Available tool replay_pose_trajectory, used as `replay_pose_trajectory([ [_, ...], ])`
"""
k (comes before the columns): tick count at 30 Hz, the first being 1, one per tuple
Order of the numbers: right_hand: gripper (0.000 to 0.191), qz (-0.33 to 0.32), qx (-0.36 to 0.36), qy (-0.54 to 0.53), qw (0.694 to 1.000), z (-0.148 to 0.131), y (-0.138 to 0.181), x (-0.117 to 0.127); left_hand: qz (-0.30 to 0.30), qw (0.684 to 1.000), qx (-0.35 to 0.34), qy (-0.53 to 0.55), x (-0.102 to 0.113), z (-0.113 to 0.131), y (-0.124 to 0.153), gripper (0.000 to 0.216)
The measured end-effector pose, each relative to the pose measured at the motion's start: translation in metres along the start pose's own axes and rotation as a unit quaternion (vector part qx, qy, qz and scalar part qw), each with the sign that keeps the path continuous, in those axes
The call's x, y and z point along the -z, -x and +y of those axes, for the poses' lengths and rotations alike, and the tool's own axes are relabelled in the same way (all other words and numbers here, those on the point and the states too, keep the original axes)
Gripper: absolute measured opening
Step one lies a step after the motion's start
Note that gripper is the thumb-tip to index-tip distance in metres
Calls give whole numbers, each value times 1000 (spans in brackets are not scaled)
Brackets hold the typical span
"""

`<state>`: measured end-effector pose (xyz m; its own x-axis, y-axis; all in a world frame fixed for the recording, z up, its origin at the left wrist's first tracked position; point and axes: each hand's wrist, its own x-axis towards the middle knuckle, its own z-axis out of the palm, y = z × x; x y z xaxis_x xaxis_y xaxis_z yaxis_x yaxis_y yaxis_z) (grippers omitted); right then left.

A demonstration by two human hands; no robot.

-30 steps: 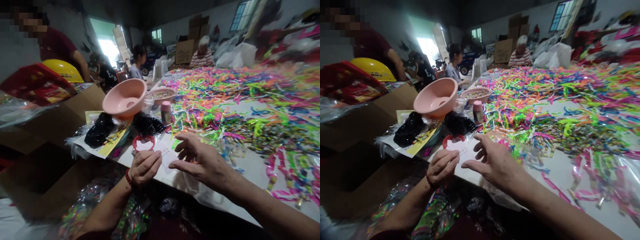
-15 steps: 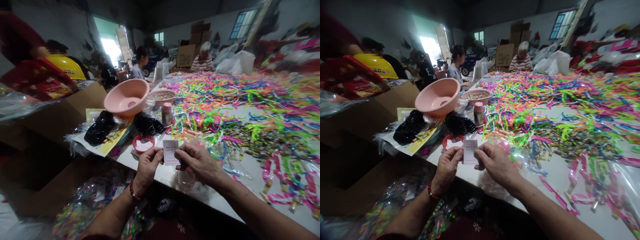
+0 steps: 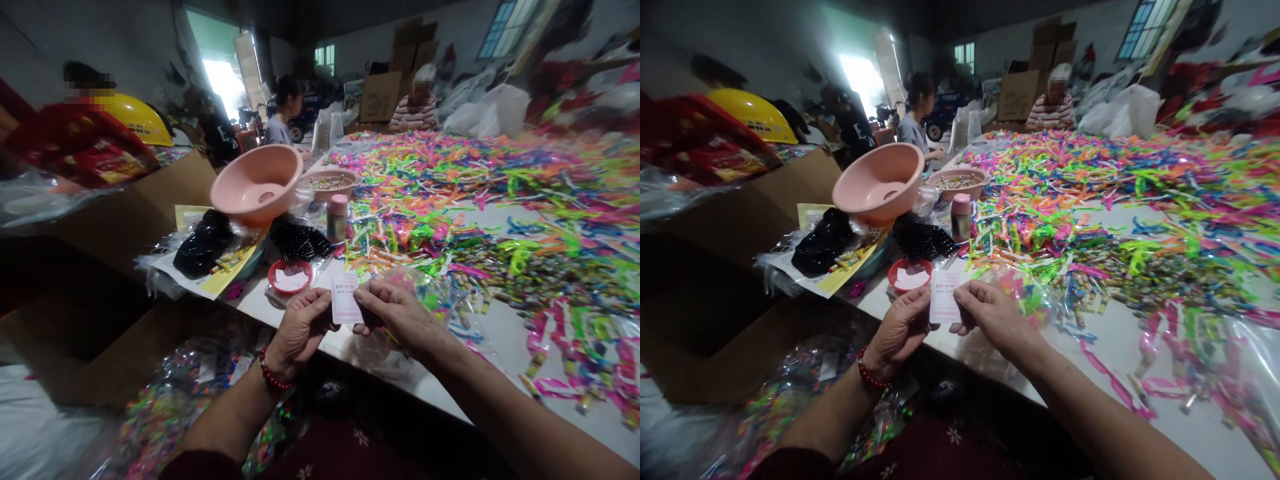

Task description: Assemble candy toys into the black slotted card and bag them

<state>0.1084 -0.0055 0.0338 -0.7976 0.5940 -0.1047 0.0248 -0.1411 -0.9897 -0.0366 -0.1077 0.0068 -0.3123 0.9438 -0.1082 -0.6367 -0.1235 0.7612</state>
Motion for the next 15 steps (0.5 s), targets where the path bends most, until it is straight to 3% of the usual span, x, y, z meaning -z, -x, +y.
replay_pose_trajectory([
  [6, 45, 7, 4, -12, 1000, 0, 2, -2, -24, 1000, -9, -8, -4, -3, 3, 26],
  [12, 45, 26, 16, 2, 1000, 5, -2, 0, -12, 992, -113, -49, -3, -16, 13, 32],
  [15, 44, 26, 31, 5, 999, 4, -2, -1, -14, 988, -120, -95, -1, -25, 18, 35],
])
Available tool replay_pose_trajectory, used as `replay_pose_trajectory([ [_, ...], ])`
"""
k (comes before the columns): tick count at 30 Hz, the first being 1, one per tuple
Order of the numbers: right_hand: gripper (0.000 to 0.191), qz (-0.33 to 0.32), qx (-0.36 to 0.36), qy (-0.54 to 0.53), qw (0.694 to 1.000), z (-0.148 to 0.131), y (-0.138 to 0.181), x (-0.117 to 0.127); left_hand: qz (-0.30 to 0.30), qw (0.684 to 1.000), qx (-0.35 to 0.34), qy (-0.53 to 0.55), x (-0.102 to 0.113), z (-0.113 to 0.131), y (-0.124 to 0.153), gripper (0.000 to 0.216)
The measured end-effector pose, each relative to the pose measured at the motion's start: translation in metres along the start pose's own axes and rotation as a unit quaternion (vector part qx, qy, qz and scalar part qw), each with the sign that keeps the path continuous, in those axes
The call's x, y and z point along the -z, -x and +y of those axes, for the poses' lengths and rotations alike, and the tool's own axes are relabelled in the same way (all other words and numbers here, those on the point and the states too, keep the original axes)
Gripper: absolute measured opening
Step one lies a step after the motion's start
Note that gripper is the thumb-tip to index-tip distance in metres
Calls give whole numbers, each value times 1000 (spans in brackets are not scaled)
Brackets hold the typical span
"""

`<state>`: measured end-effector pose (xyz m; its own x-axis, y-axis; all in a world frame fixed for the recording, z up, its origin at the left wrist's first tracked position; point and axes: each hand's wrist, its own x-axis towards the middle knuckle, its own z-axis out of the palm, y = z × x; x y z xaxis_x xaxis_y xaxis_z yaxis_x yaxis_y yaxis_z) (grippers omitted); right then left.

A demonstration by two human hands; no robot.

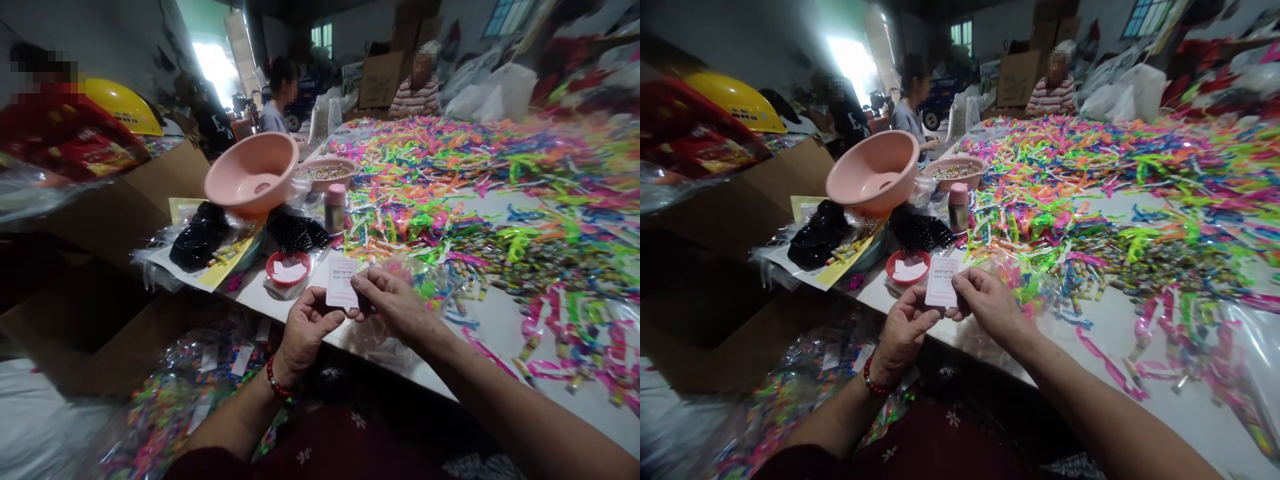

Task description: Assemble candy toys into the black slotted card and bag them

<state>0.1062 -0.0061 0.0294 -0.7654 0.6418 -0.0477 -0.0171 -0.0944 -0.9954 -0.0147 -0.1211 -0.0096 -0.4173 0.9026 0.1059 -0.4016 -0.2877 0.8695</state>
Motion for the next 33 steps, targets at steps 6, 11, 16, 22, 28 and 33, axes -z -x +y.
replay_pose_trajectory([
  [6, 45, 4, 4, 6, 1000, -5, 2, -4, 33, 997, -35, -66, 1, -6, 4, 21],
  [11, 46, 5, 1, -2, 1000, 0, 0, -3, 33, 997, -34, -62, 3, -7, 2, 20],
  [16, 45, 5, -6, -1, 1000, 0, 0, -2, 35, 996, -29, -71, 7, -8, 2, 20],
  [22, 45, 5, -8, 18, 1000, 0, 3, -4, 32, 996, -34, -73, 8, -6, 4, 19],
  [28, 42, -27, -2, 11, 1000, 3, 6, -8, 69, 997, -4, 27, 2, -1, 1, 17],
  [33, 43, -42, -17, 5, 999, 1, 9, -13, 92, 991, -60, -82, 8, -4, -4, 19],
])
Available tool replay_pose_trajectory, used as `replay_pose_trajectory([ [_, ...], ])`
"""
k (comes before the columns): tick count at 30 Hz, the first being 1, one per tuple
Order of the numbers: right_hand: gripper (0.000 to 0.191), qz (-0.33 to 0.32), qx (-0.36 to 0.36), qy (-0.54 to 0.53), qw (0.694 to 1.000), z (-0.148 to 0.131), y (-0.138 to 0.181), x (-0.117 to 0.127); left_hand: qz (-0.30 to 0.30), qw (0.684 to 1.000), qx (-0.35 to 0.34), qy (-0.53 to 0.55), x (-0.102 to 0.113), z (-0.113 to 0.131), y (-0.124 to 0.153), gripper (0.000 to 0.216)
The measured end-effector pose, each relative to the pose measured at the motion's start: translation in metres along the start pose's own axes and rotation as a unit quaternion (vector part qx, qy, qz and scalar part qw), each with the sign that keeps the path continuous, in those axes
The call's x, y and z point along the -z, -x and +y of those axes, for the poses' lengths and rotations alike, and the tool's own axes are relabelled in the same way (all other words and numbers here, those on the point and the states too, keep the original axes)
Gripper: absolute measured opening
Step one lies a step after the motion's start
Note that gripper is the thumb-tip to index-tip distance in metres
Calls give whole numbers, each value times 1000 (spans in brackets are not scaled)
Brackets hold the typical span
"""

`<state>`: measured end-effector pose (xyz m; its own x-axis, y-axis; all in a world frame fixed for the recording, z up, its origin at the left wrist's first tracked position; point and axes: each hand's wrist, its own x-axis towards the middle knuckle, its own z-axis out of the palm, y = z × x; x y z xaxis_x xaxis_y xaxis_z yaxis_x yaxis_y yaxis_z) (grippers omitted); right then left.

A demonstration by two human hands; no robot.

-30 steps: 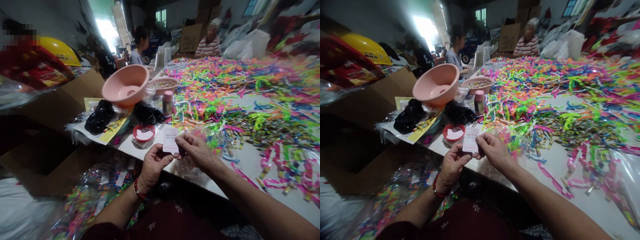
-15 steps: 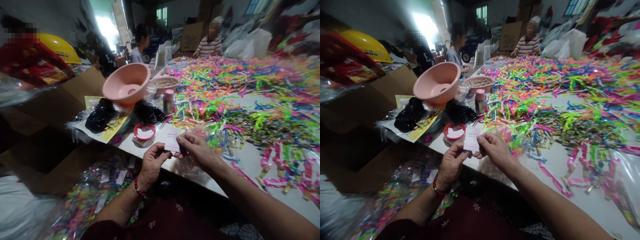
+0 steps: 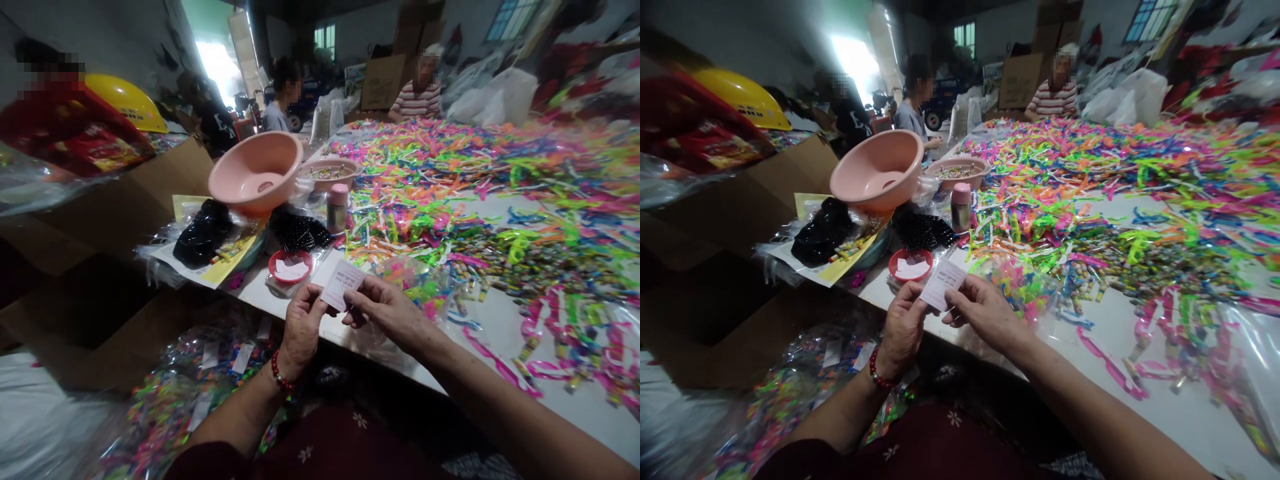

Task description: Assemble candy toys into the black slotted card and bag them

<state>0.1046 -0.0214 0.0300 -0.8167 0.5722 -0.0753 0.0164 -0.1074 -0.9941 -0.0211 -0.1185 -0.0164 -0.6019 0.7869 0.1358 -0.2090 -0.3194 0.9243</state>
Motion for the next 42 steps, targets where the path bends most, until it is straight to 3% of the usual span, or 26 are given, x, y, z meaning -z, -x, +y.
replay_pose_trajectory([
  [5, 45, -6, -17, 5, 1000, 1, 0, -1, -32, 970, -142, -193, 5, 3, 1, 11],
  [8, 42, 2, 0, -5, 1000, 6, -3, -2, -20, 955, -183, -232, 6, 3, 7, 13],
  [13, 36, 41, 21, -10, 999, 8, -2, -2, 62, 967, -141, -201, 13, -6, -1, 21],
  [16, 30, 37, 31, 58, 997, 2, 13, -2, 141, 955, -116, -235, 33, -9, -36, 17],
  [18, 26, 33, 81, 163, 983, -4, 31, -3, 166, 944, -69, -277, 54, -10, -67, 22],
  [22, 28, -30, 215, 342, 915, -18, 73, -4, 139, 869, 28, -474, 88, -11, -117, 18],
  [24, 29, -35, 256, 390, 884, -25, 91, -1, 125, 839, 18, -528, 91, -13, -126, 29],
  [27, 31, 47, 293, 455, 839, -34, 108, 10, 99, 815, -102, -562, 76, -13, -118, 44],
  [29, 35, 118, 302, 494, 807, -37, 114, 21, 43, 841, -167, -513, 55, -6, -101, 39],
  [32, 36, 179, 299, 559, 752, -37, 113, 38, -89, 897, -197, -385, 14, 14, -74, 41],
  [34, 36, 179, 286, 607, 720, -36, 105, 46, -164, 905, -211, -330, -14, 29, -64, 54],
  [37, 38, 149, 236, 683, 675, -38, 86, 53, -208, 898, -206, -328, -54, 43, -67, 69],
  [42, 30, 111, 102, 785, 601, -52, 54, 64, -242, 896, -144, -344, -102, 40, -96, 21],
])
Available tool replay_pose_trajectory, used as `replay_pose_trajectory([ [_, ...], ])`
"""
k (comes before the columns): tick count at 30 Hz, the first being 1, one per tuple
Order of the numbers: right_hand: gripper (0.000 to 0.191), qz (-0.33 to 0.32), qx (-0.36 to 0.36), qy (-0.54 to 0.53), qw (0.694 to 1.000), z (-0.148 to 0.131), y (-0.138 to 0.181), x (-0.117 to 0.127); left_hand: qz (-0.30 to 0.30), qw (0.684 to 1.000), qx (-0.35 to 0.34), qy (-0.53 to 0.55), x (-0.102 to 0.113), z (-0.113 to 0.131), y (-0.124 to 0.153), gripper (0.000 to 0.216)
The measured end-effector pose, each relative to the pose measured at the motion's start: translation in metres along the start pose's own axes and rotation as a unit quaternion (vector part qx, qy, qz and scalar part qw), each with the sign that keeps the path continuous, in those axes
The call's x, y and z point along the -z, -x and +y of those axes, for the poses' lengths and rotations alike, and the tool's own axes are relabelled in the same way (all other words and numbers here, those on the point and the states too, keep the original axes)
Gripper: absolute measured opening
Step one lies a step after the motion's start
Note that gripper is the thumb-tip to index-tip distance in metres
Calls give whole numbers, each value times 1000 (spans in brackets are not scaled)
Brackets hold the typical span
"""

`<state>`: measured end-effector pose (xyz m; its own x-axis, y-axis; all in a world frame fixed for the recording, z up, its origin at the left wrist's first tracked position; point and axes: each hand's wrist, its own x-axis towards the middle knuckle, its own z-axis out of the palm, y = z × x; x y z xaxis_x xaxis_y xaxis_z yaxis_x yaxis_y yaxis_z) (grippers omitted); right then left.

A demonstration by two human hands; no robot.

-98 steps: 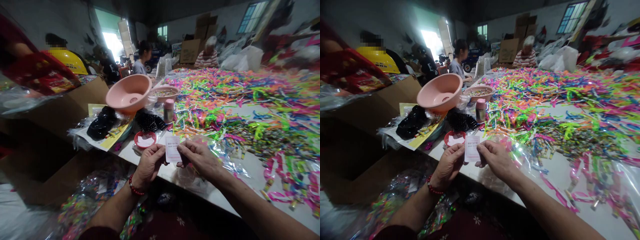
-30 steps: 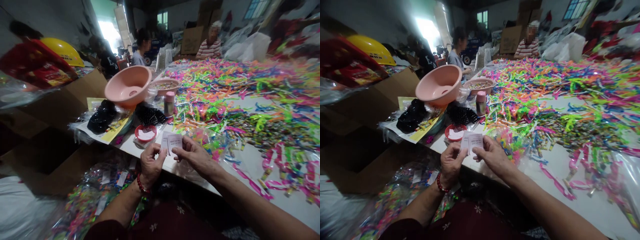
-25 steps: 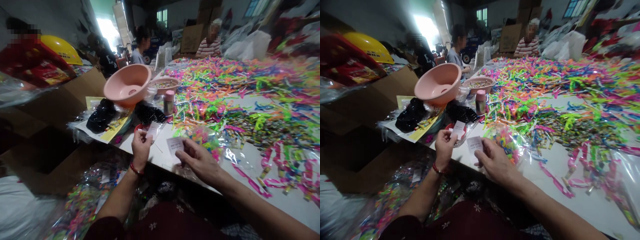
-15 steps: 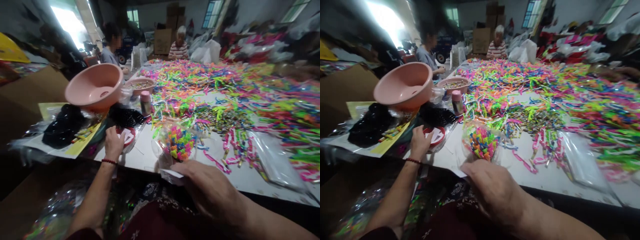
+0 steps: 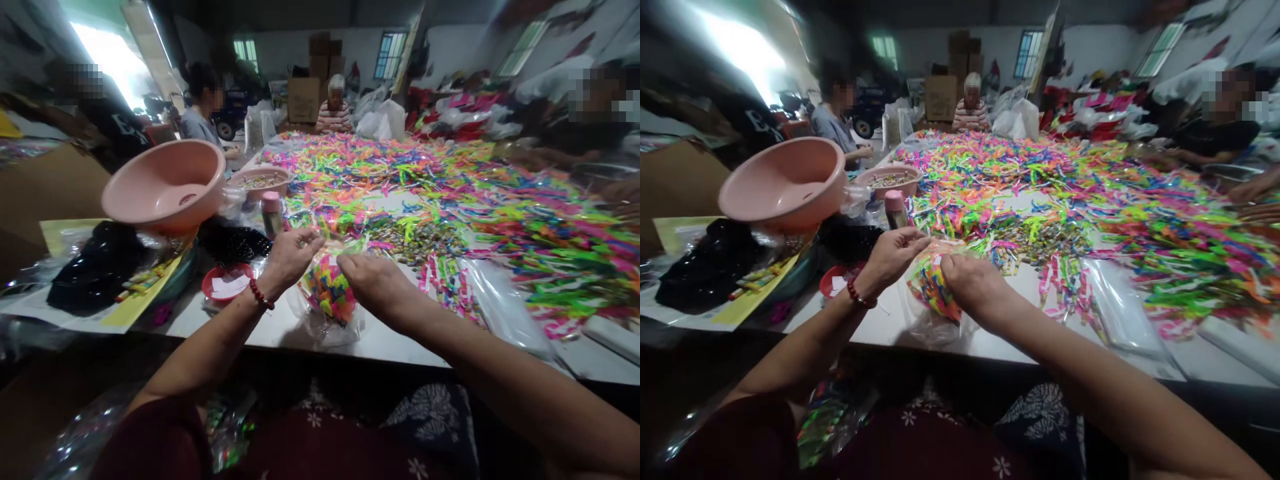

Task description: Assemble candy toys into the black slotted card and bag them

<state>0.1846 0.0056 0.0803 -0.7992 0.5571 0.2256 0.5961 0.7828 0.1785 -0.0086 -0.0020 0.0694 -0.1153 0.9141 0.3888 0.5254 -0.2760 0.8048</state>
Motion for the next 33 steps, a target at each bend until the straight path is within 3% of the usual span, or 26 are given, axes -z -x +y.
replay_pose_trajectory([
  [5, 28, -67, -74, 33, 995, 30, -17, -11, 23, 1000, 9, 16, -13, 1, -14, 24],
  [10, 29, 21, -111, -124, 986, 53, -17, -30, 8, 1000, 14, 23, -13, -3, -13, 25],
  [15, 24, 82, -187, -342, 917, 55, -15, -27, 10, 1000, 17, 10, -10, -13, -17, 32],
  [20, 20, 55, -193, -495, 846, 59, -24, -39, 4, 1000, 12, 11, -11, -14, -19, 31],
  [22, 22, 26, -176, -494, 851, 59, -29, -47, 0, 1000, 15, 27, -13, -13, -19, 30],
  [26, 31, -22, -152, -387, 909, 57, -36, -54, -4, 999, 6, 49, -15, -15, -19, 32],
  [29, 43, -12, -118, -308, 944, 55, -38, -51, -2, 999, 1, 44, -14, -16, -19, 33],
  [33, 53, -22, -62, -263, 963, 55, -31, -47, -7, 999, 3, 31, -12, -18, -19, 34],
])
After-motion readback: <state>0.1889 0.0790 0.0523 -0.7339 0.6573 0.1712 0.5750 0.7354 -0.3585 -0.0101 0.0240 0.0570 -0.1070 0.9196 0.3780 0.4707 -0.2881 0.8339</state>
